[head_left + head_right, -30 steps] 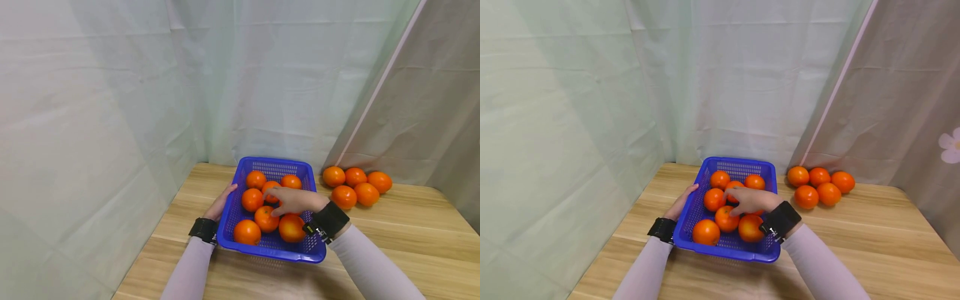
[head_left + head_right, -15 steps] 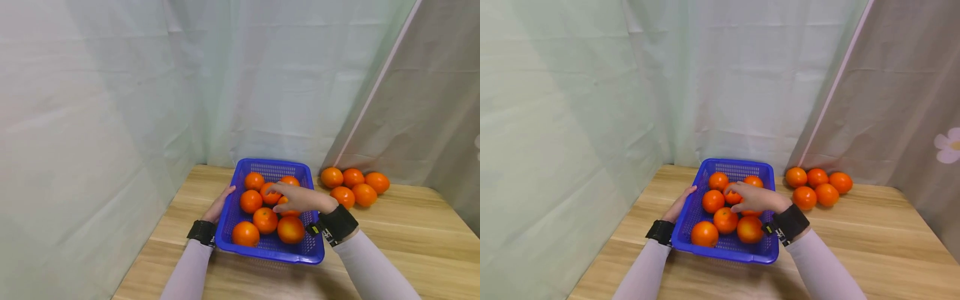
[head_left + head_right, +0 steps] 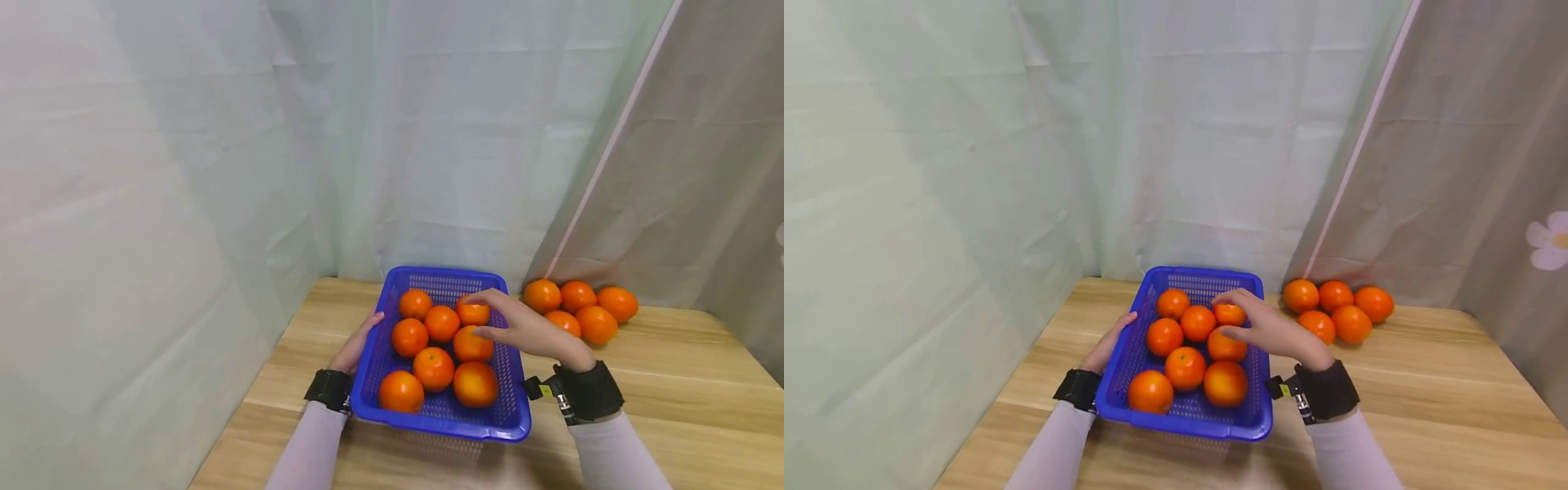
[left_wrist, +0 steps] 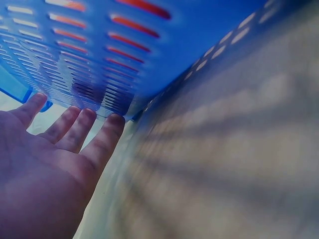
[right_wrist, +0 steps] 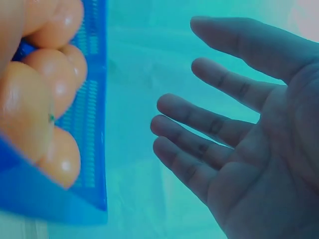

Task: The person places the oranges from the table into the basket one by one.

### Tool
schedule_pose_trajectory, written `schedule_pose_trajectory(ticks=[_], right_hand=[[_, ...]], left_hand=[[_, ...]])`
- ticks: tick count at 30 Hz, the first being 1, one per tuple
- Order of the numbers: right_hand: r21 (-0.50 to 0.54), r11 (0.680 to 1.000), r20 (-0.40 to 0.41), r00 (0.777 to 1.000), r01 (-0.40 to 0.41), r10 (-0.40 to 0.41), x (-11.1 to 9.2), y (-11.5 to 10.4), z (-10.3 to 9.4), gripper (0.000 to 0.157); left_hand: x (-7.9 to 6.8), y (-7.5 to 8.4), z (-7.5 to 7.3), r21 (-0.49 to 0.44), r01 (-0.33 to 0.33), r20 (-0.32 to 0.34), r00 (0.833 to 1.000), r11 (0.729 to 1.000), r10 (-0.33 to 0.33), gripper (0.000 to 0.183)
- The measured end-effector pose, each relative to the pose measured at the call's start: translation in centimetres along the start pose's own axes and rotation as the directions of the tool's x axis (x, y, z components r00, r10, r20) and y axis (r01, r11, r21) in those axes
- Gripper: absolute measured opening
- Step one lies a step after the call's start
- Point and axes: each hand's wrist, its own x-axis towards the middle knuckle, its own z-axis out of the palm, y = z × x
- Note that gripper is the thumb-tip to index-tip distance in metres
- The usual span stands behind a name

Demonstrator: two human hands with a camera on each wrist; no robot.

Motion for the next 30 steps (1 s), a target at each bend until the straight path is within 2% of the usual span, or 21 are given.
schedule_pose_trajectory(ticks=[6, 12, 16, 19, 23, 27, 30], right_hand=[[-0.019, 0.999, -0.111, 0.993, -0.031, 0.029, -2.0, 0.7, -0.9, 0.047], [-0.009, 0.998, -0.161, 0.985, -0.067, 0.065, -2.8, 1.5, -1.7, 0.049], [-0.056, 0.995, -0.205, 0.976, -0.082, 0.069, -3.3, 2.5, -2.1, 0.05], [-0.114, 0.985, -0.253, 0.963, -0.129, 0.097, -3.6, 3.2, -2.3, 0.048], [-0.157, 0.957, -0.288, 0.938, -0.245, 0.193, -4.0, 3.6, -2.7, 0.051], [-0.168, 0.925, -0.298, 0.912, -0.341, 0.282, -4.5, 3.7, -3.1, 0.054], [-0.161, 0.916, -0.302, 0.902, -0.368, 0.309, -4.8, 4.2, -3.2, 0.054]], left_hand=[[0.0, 0.1, 0.0, 0.004, 0.003, 0.006, 1.0, 1.0, -0.003, 0.055], [-0.2, 0.5, -0.1, 0.003, -0.002, 0.004, 1.0, 1.0, 0.002, 0.055], [-0.7, 0.7, -0.4, 0.01, 0.01, -0.004, 1.0, 1.0, -0.01, 0.054], [-1.1, 0.9, -0.5, 0.014, 0.02, -0.015, 1.0, 1.0, -0.02, 0.054], [-1.4, 1.0, -0.7, 0.02, 0.019, -0.011, 1.0, 1.0, -0.018, 0.054], [-1.6, 1.0, -0.8, 0.031, 0.011, -0.001, 1.0, 0.999, -0.011, 0.055], [-1.7, 1.1, -0.9, 0.043, 0.004, 0.0, 1.0, 0.999, -0.004, 0.056]])
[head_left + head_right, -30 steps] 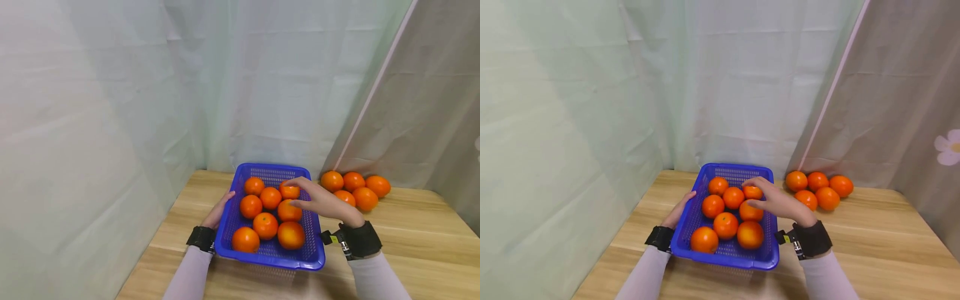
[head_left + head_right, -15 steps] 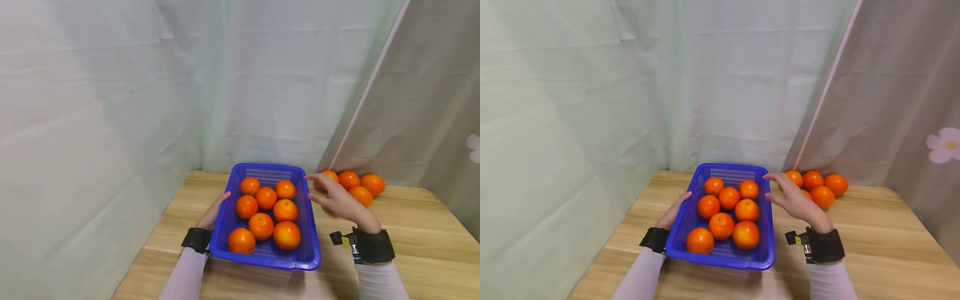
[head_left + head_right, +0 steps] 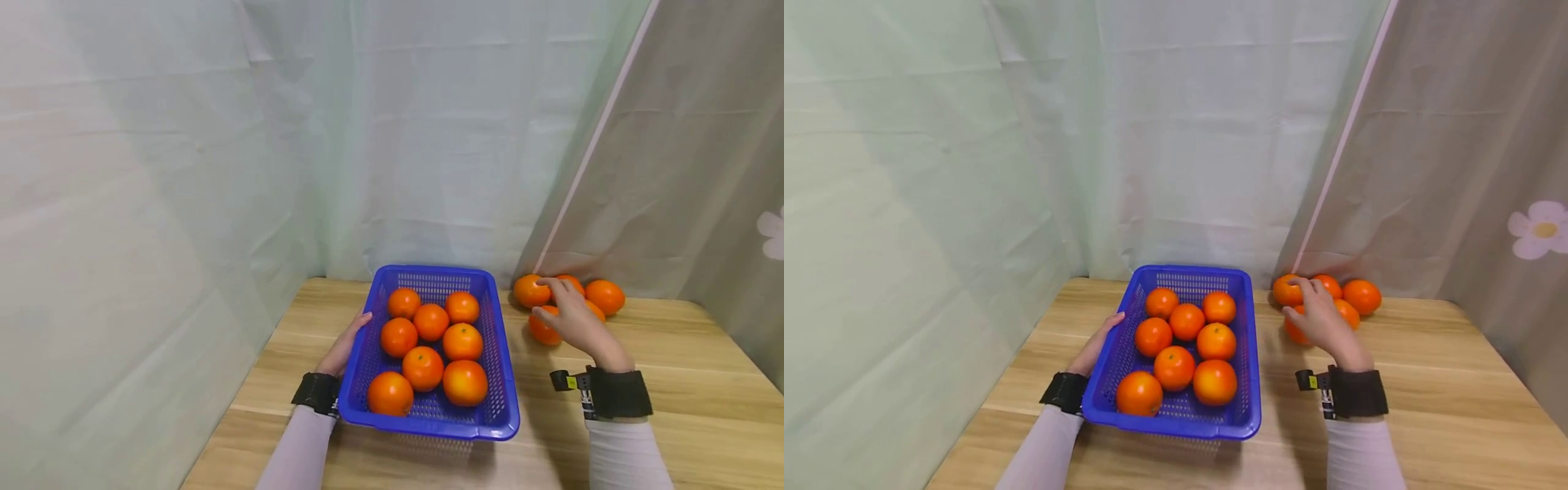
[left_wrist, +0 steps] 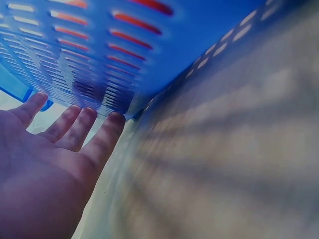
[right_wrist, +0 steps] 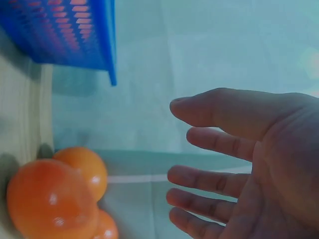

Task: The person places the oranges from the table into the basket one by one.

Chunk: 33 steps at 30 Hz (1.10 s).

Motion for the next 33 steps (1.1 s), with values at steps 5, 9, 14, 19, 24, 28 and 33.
schedule_pose_trajectory(ticks=[5, 9, 14, 19, 24, 28, 33], right_hand=[[-0.013, 0.999, 0.017, 0.999, -0.033, 0.033, 0.2, 1.5, 0.6, 0.057], [-0.04, 0.998, 0.041, 0.997, -0.057, 0.058, 0.5, 2.6, 1.6, 0.064], [-0.074, 0.995, 0.035, 0.997, -0.064, 0.067, 0.6, 3.6, 2.9, 0.065], [-0.081, 0.993, 0.041, 0.995, -0.086, 0.089, 0.5, 3.9, 3.5, 0.064], [-0.084, 0.992, 0.06, 0.993, -0.098, 0.103, 0.6, 4.4, 4.3, 0.061], [-0.1, 0.991, 0.063, 0.993, -0.094, 0.1, 0.6, 4.5, 4.7, 0.056], [-0.121, 0.99, 0.043, 0.996, -0.07, 0.075, 0.6, 4.5, 5.0, 0.052]], left_hand=[[0.1, 0.1, 0.0, -0.013, -0.01, -0.003, 1.0, 1.0, 0.01, 0.055], [0.0, 0.2, 0.1, -0.016, -0.002, -0.003, 1.0, 1.0, 0.002, 0.054], [0.1, 0.2, 0.0, -0.011, 0.008, 0.013, 1.0, 1.0, -0.008, 0.053], [0.1, 0.1, 0.0, -0.002, 0.004, 0.015, 1.0, 1.0, -0.004, 0.054], [0.0, 0.0, 0.1, -0.017, 0.006, 0.009, 1.0, 1.0, -0.006, 0.054], [0.0, 0.0, 0.1, -0.028, 0.01, 0.006, 1.0, 1.0, -0.01, 0.054], [0.0, 0.1, 0.1, -0.037, 0.013, 0.009, 1.0, 0.999, -0.013, 0.054]])
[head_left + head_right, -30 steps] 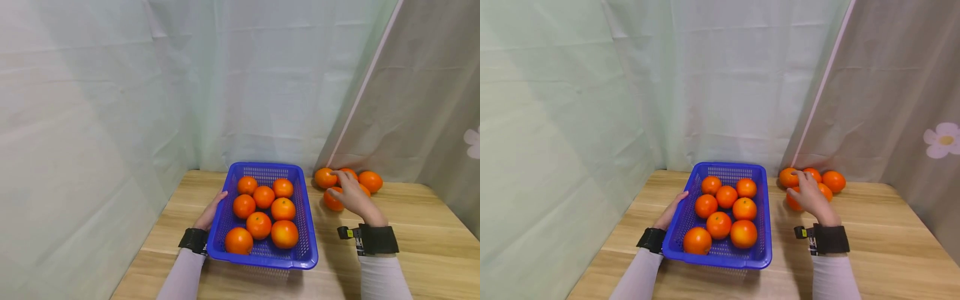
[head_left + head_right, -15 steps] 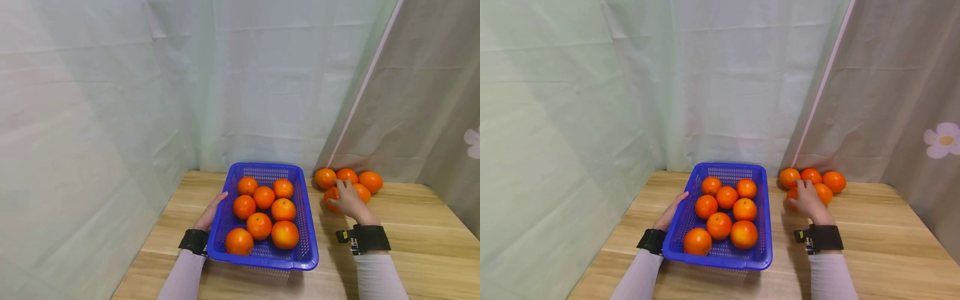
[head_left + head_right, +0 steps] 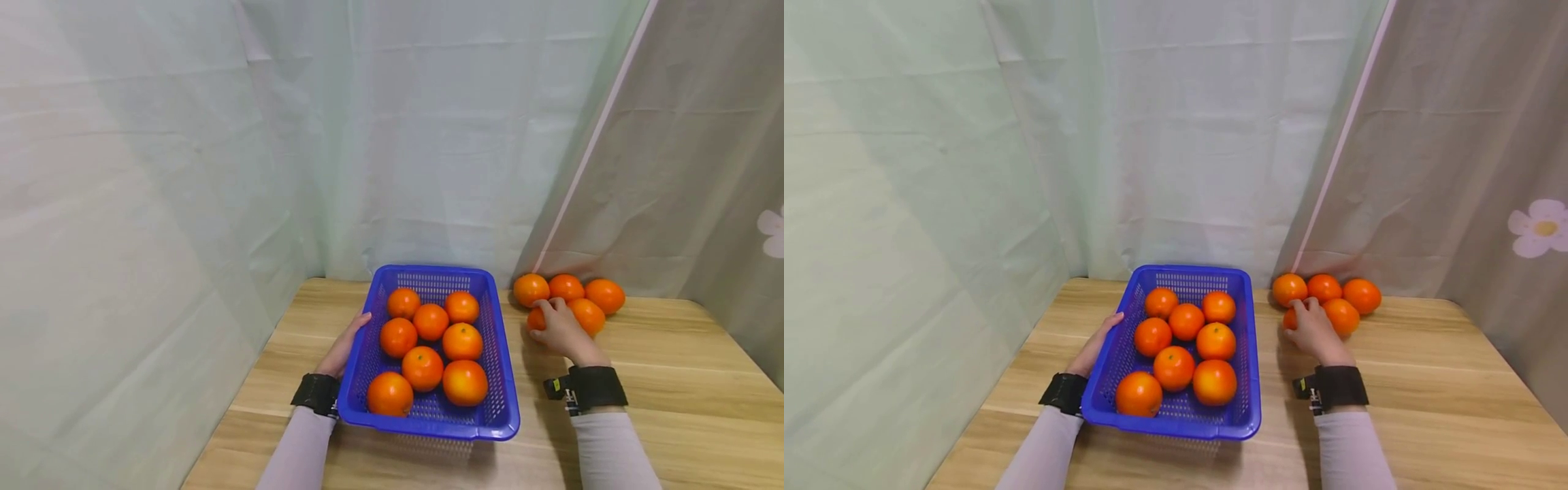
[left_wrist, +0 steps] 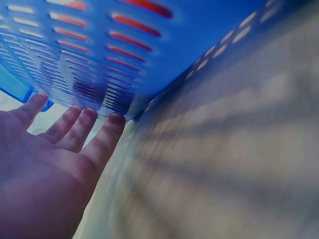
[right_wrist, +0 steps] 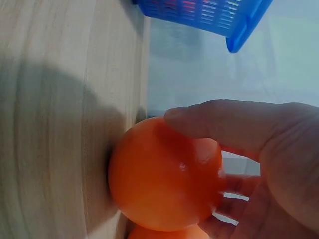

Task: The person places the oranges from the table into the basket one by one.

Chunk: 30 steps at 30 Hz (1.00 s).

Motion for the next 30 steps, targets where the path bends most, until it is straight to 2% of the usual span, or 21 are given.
schedule_pose_trajectory(ticks=[10, 21, 30], right_hand=[[0.001, 1.0, 0.012, 1.0, -0.021, 0.021, 0.3, 0.2, 0.9, 0.047], [-0.013, 0.998, 0.01, 0.998, -0.054, 0.055, 0.6, 0.8, 2.2, 0.051], [0.029, 1.0, -0.028, 1.0, -0.012, 0.013, 0.6, 1.1, 1.7, 0.048]], left_hand=[[0.2, 0.0, 0.0, 0.003, -0.019, -0.007, 1.0, 1.0, 0.019, 0.055], [0.0, 0.0, -0.2, 0.014, -0.01, -0.007, 1.0, 1.0, 0.01, 0.055], [0.2, -0.1, -0.2, 0.008, -0.01, 0.008, 1.0, 1.0, 0.01, 0.056]])
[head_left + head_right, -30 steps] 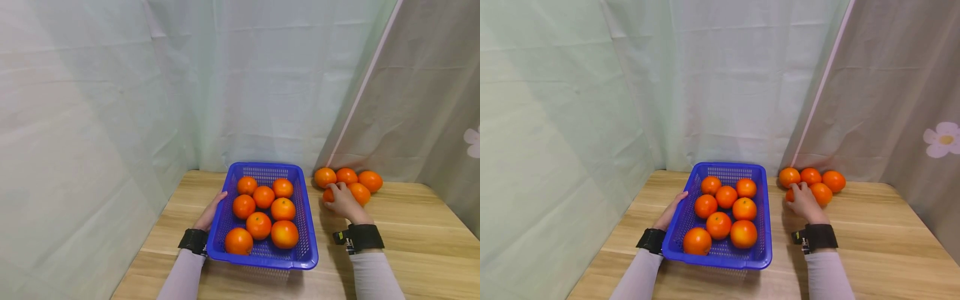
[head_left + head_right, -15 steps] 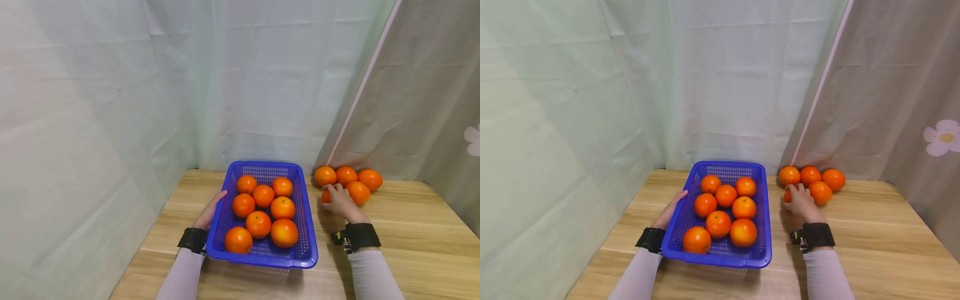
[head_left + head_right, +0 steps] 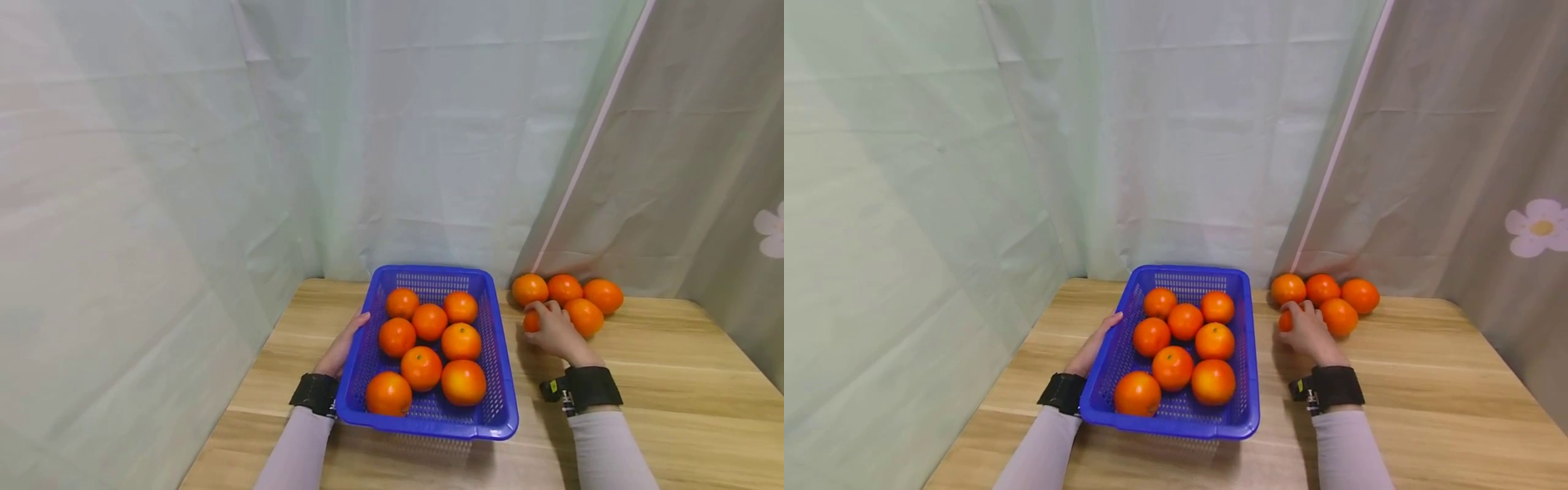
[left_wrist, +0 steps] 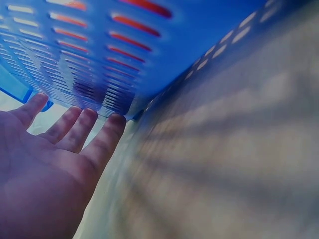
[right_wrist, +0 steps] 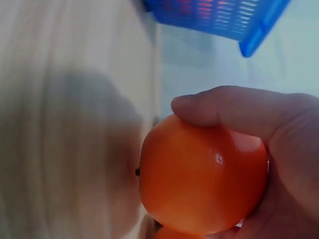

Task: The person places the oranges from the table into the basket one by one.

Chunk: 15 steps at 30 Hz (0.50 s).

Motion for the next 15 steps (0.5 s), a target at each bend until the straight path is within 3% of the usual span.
schedule_pose_trajectory(ticks=[15], right_hand=[[0.233, 0.972, -0.006, 1.0, 0.027, -0.027, 0.2, -2.0, -2.7, 0.057]], left_hand=[[-0.2, 0.2, 0.2, 0.014, 0.019, -0.017, 1.0, 1.0, -0.019, 0.054]])
